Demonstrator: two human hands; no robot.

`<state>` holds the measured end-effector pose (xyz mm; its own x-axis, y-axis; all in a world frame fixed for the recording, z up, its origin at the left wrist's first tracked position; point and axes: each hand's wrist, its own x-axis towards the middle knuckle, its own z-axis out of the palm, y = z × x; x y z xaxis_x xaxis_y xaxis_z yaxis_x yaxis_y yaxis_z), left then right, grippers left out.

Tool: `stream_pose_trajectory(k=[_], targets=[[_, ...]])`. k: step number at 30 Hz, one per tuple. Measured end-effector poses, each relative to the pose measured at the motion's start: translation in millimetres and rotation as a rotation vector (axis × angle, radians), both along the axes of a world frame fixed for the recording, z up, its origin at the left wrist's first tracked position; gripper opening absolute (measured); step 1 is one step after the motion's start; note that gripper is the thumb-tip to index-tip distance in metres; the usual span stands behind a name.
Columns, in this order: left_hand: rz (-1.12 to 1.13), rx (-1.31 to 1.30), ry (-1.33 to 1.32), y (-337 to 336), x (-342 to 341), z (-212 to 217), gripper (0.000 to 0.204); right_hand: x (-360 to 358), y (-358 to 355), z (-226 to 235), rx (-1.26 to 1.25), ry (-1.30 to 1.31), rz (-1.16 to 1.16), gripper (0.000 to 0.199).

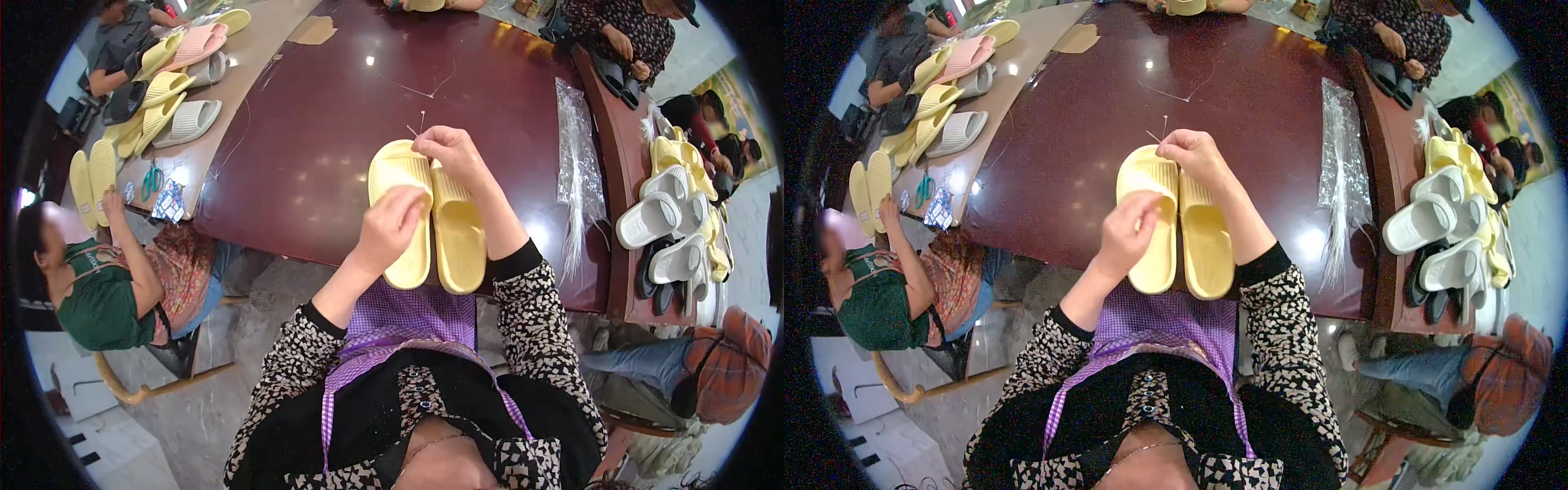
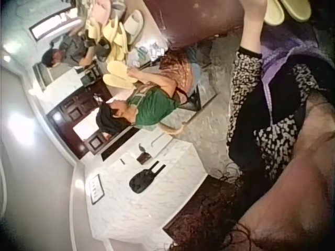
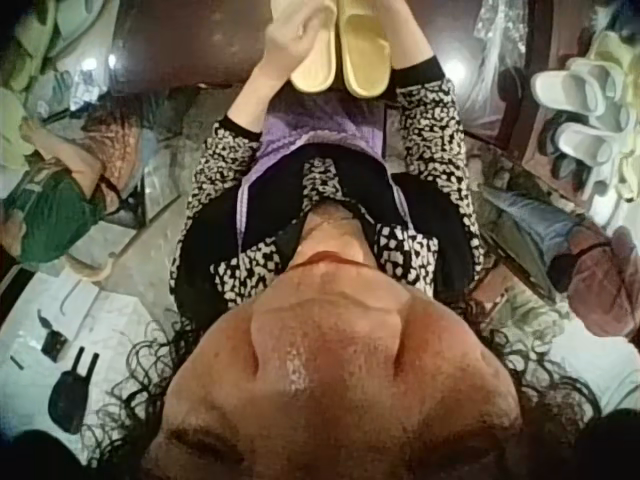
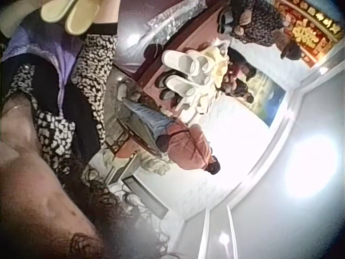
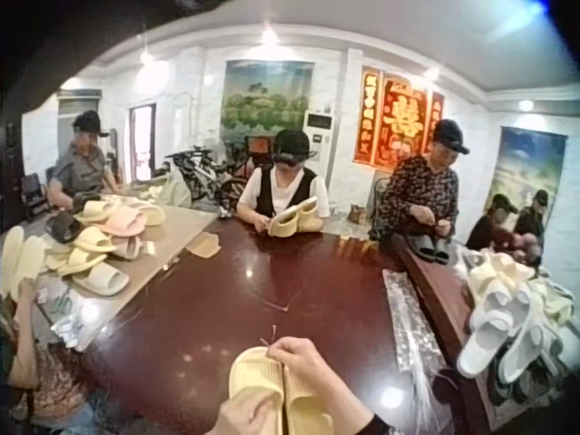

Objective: The person pairs slippers together by threading plastic fastener ties through them by hand.

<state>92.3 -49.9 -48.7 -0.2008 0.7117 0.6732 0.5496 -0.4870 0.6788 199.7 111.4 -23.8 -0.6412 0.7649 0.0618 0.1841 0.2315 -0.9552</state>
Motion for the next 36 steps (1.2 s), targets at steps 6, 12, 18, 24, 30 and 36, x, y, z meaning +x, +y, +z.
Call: stream_pose_trajectory(k=[6, 12, 18, 24, 30, 36], targets=[[0.001, -0.251, -0.415, 44.9, -20.4, 25.4, 0.015, 16.0, -22.7, -4.8, 0.05, 0.067, -0.007, 0.009], [-0.262, -0.483, -0.767, 71.9, -11.0, 33.9, 0.012, 26.9, -29.8, -11.7, 0.053, 0.057, 0.002, 0.012], [-0.368, -0.486, -1.063, 75.6, -10.9, 22.1, 0.008, 31.2, -34.5, -8.5, 0.05, 0.068, 0.016, 0.007], [-0.456, -0.516, -1.134, 73.4, -15.8, 11.6, 0.007, 30.5, -38.1, -2.3, -0.108, 0.276, -0.161, 0.01], [-0.532, -0.524, -1.131, 74.5, -16.8, 6.3, 0.008, 34.3, -39.9, -2.8, -0.042, 0.196, -0.155, 0.014], [-0.539, -0.546, -1.121, 75.6, -15.2, 6.6, 0.007, 35.7, -38.9, -6.8, -0.014, 0.15, -0.156, 0.014]])
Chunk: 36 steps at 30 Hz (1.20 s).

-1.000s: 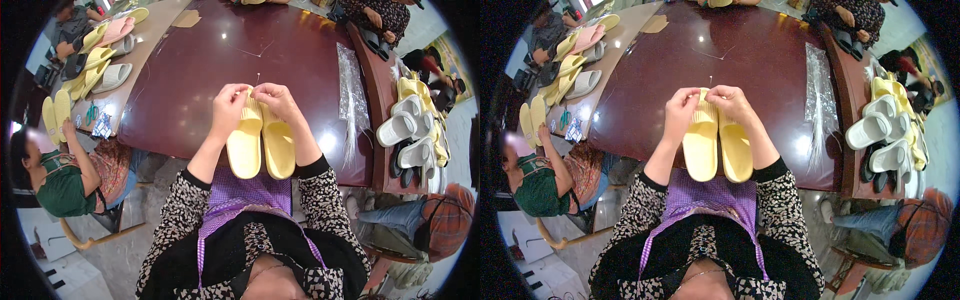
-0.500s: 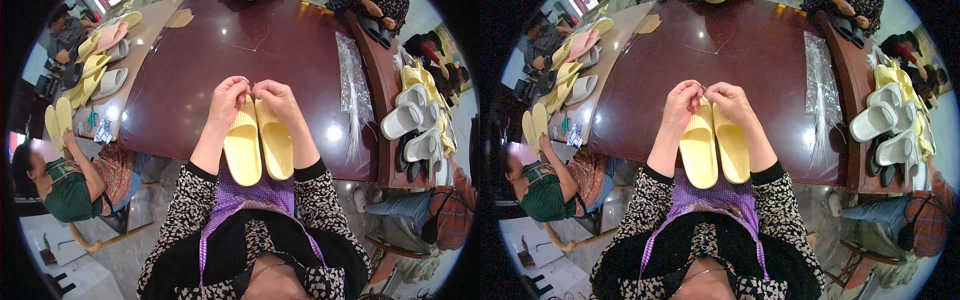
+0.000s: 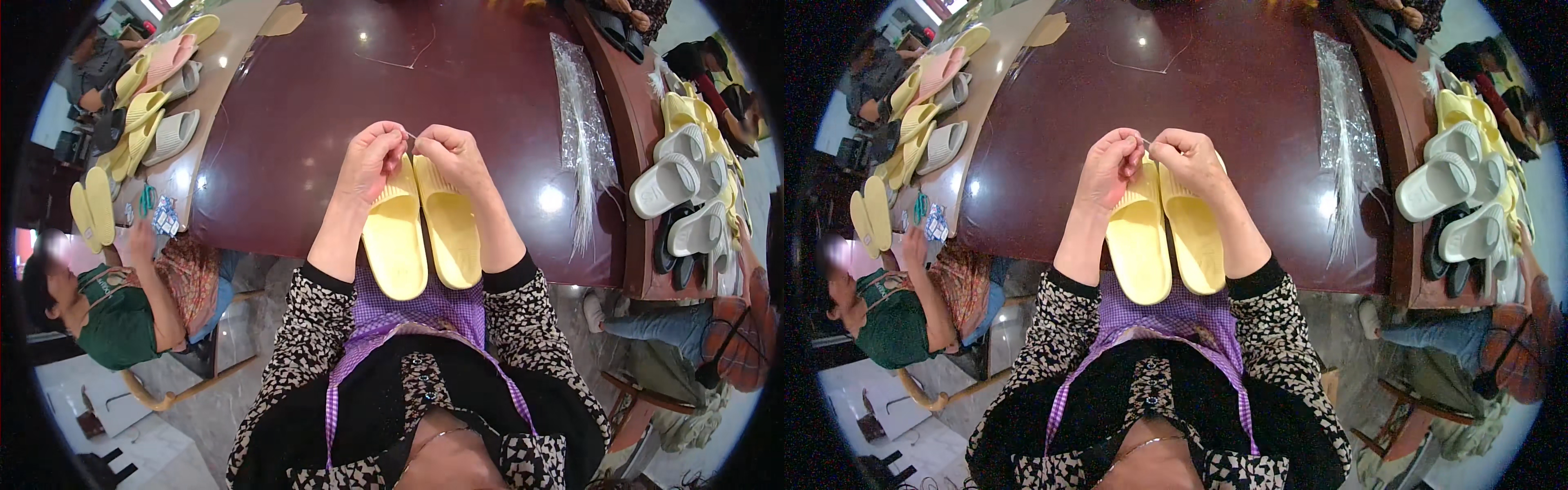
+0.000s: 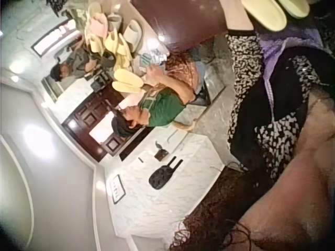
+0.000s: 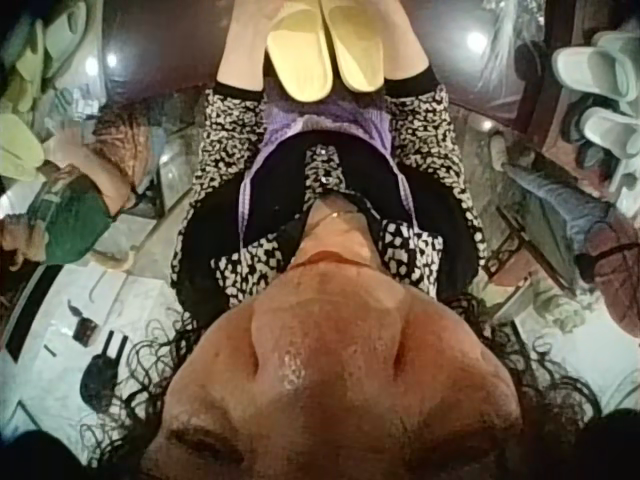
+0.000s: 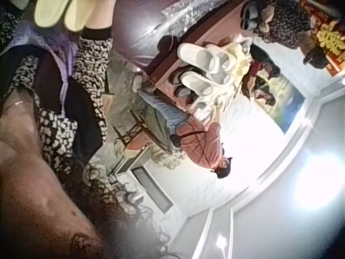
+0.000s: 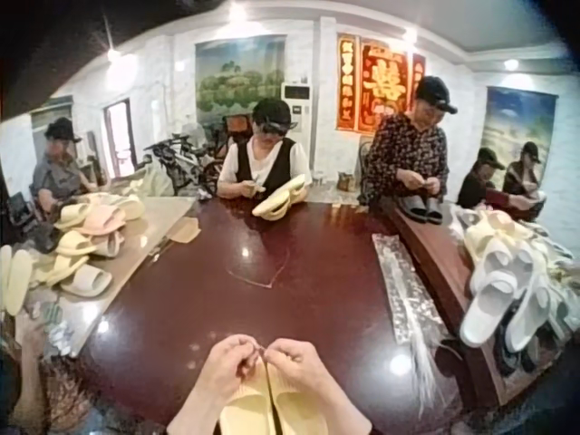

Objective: The person pairs slippers together by threading plastic fastener ties through them by hand.

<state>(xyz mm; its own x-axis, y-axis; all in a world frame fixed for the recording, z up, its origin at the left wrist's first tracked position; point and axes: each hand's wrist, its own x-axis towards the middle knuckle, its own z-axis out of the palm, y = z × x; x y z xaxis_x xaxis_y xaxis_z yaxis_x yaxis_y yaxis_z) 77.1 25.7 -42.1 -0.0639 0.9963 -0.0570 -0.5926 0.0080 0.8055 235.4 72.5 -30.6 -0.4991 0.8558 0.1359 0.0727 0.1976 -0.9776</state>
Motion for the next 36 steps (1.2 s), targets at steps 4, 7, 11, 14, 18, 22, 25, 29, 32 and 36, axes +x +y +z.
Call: stream_pose_trajectory(k=[4, 7, 11, 14, 18, 22, 25, 29, 32, 36], targets=[[-0.01, 0.002, 0.004, -0.7, -1.3, -1.2, 0.007, -1.7, -0.4, -0.7, -0.004, -0.02, -0.004, 0.015], [-0.005, 0.009, 0.021, -0.6, -0.6, -1.2, 0.006, -1.3, -0.6, 0.7, 0.004, -0.031, -0.009, 0.015], [0.007, 0.016, 0.038, -1.0, 2.2, -0.7, 0.006, -0.3, -0.6, 1.8, 0.005, -0.044, -0.019, 0.015], [0.033, 0.014, 0.062, -1.0, 3.9, 0.0, 0.005, -0.3, -0.4, 1.4, -0.017, -0.049, -0.019, 0.015], [0.019, 0.023, 0.09, -1.2, 3.4, -1.2, 0.004, -0.8, -1.0, -0.6, 0.037, -0.036, -0.025, 0.015], [-0.032, 0.01, 0.045, -2.1, 0.9, -1.5, 0.004, 0.4, -0.1, -2.1, 0.044, -0.069, -0.001, 0.015], [-0.033, 0.002, 0.068, -2.7, 4.6, -2.4, 0.004, 0.6, 1.3, -9.3, 0.041, -0.011, 0.031, 0.016], [-0.03, -0.005, 0.057, -3.9, 2.0, -3.6, 0.004, -1.6, -1.5, -4.5, 0.033, -0.016, 0.045, 0.014], [0.009, 0.001, 0.048, -2.8, 2.2, -4.5, 0.006, -8.6, 3.0, -5.3, 0.19, 0.061, -0.062, 0.011], [0.182, -0.007, 0.122, -0.1, -0.1, -1.0, 0.013, 5.3, 1.4, 3.6, 0.386, 0.092, -0.333, 0.009]])
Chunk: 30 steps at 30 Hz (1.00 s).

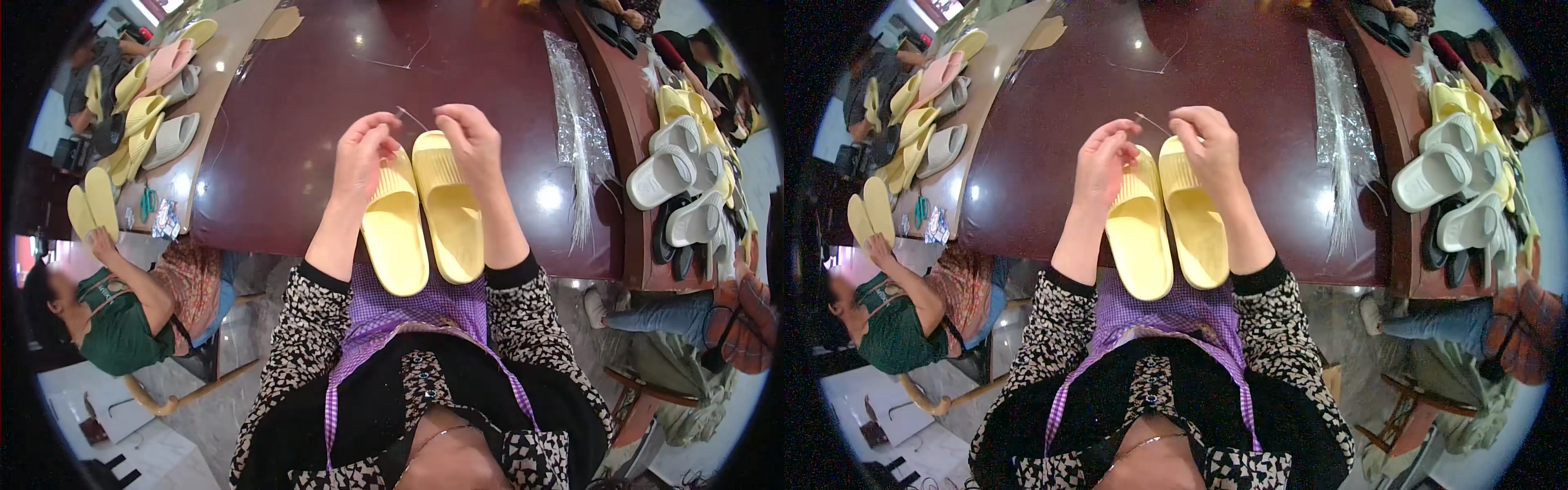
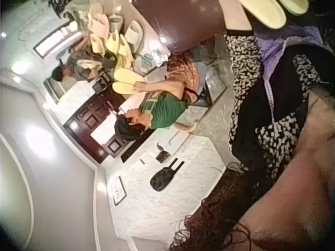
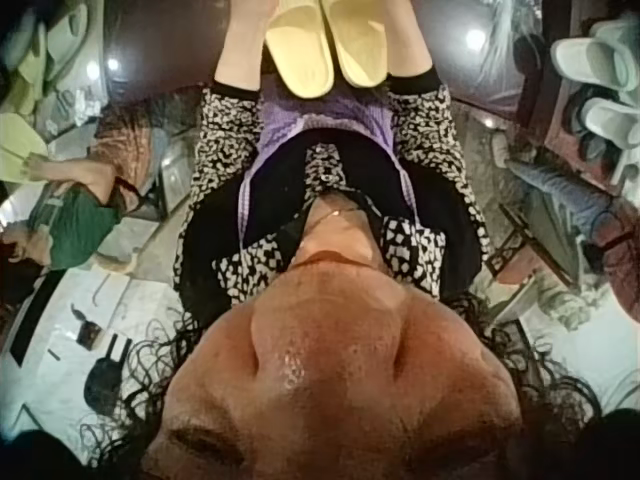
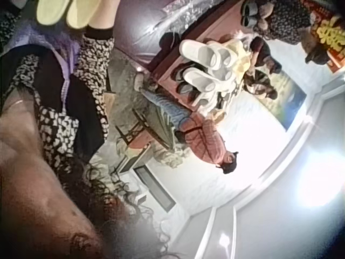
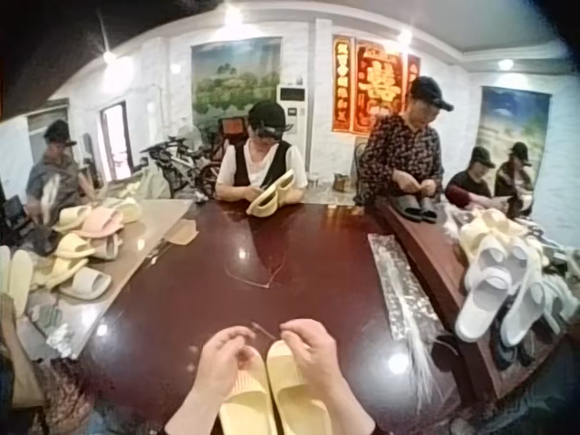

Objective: The person pairs slippers together by threading plastic fastener ties through them by hand.

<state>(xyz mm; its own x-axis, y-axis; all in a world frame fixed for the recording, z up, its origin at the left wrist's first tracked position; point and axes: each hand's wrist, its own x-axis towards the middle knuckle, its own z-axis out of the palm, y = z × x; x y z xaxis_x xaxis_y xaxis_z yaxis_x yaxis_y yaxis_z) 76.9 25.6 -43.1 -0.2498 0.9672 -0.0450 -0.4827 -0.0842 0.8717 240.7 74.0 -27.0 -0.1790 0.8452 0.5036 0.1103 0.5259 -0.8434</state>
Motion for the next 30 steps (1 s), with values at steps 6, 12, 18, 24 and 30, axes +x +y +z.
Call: stream_pose_trajectory(k=[6, 12, 18, 24, 30], targets=[[0.389, -0.068, 0.305, -1.7, -44.1, -18.2, 0.027, 50.7, -66.3, 11.4, -0.109, -0.235, 0.094, 0.012], [0.455, -0.177, 0.426, 0.1, -65.7, -54.1, 0.023, 27.9, -80.7, -10.5, -0.221, -0.724, 0.18, 0.033], [0.39, -0.093, 0.502, 1.4, -51.6, -59.3, 0.02, 13.9, -71.3, -18.5, -0.32, -0.882, -0.004, 0.023], [0.352, -0.084, 0.405, 4.4, -41.1, -53.5, 0.02, 91.3, -57.1, 0.5, -0.255, -0.753, -0.368, 0.025], [0.406, -0.096, 0.428, -10.8, -74.5, -53.8, 0.021, 215.5, 45.1, 125.4, 0.262, -1.0, -0.759, 0.02]])
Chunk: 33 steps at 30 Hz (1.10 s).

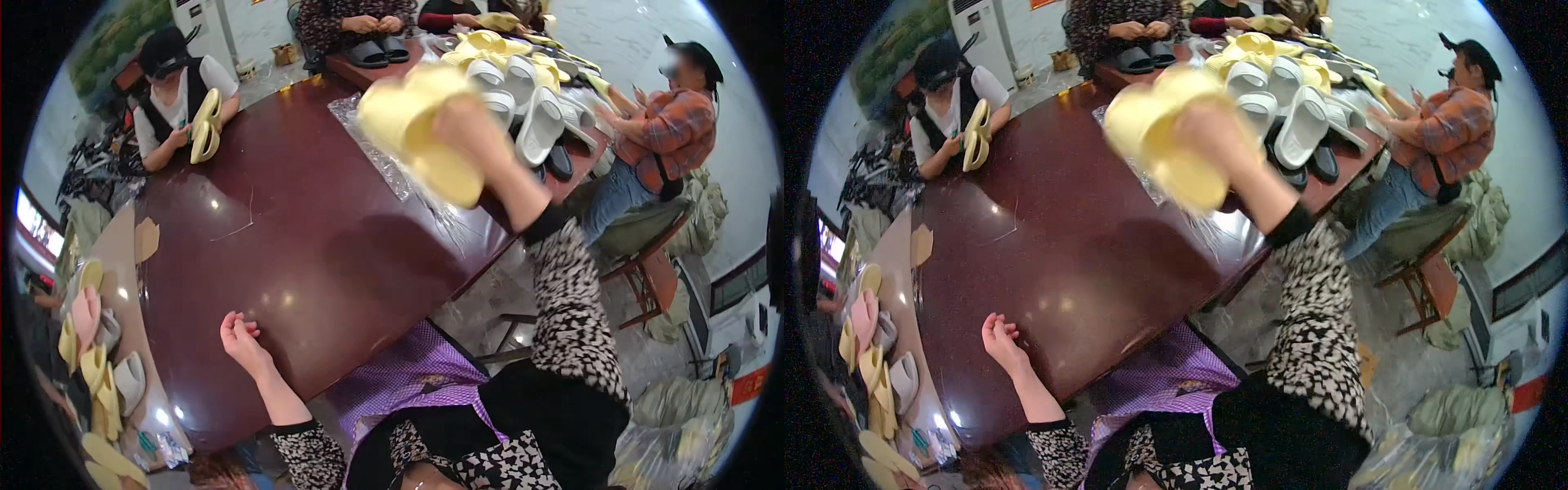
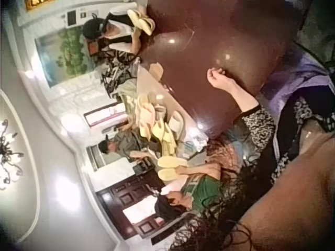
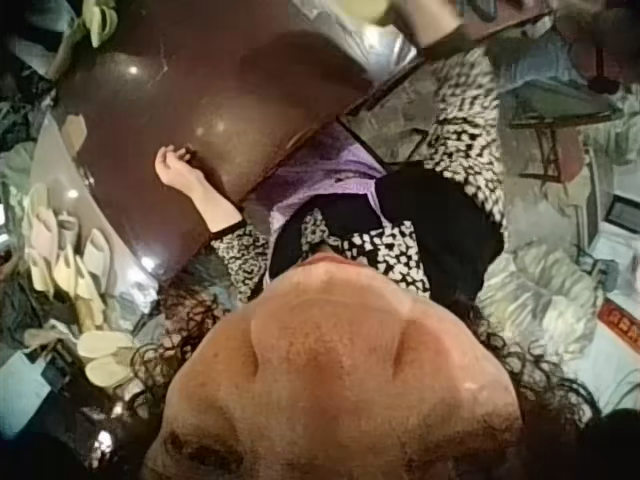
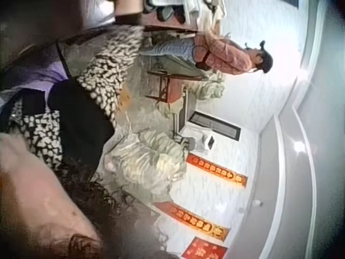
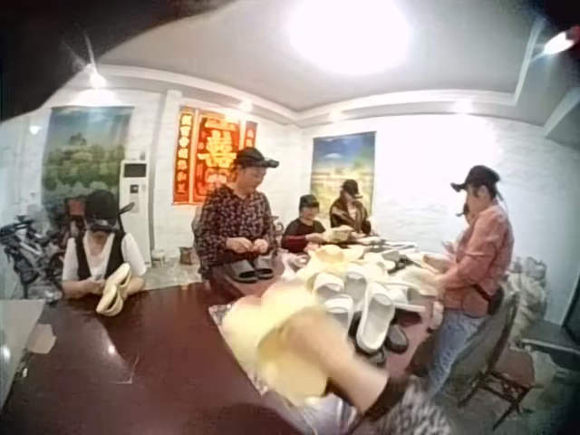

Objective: The person pairs slippers together by threading plastic fastener ties through them by hand.

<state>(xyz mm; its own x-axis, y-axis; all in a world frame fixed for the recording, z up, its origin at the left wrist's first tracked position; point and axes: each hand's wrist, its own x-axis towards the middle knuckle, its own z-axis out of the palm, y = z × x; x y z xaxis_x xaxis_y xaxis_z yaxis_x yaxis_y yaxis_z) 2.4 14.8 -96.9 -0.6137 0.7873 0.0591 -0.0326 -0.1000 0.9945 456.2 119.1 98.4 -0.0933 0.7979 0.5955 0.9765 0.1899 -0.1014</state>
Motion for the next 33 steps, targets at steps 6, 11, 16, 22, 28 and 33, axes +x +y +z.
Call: stream_pose_trajectory(k=[6, 11, 16, 22, 28, 33], targets=[[-0.096, -0.005, -0.081, 24.4, 58.3, 13.0, 0.024, 295.6, 53.0, 155.1, 0.327, -0.745, -0.111, 0.029], [-0.076, -0.007, -0.09, 8.1, 27.0, 3.5, 0.017, 104.7, 13.5, 59.1, 0.03, 0.268, -0.083, 0.031], [0.003, 0.002, -0.185, -2.5, 14.3, -1.2, 0.015, -41.4, -51.5, -67.8, -0.265, 0.612, 0.391, 0.014], [0.072, -0.002, -0.075, -17.5, -34.4, 13.7, 0.016, -166.9, -96.7, -127.7, -0.656, 0.962, 0.7, 0.012], [0.374, -0.043, 0.311, -58.9, -152.3, -9.7, 0.016, -250.6, -119.5, -149.9, -0.676, 0.648, 0.998, 0.01], [0.429, -0.119, 0.533, -87.8, -147.8, -26.6, 0.016, -270.1, -112.9, -184.6, -0.414, 0.449, 1.091, 0.009]])
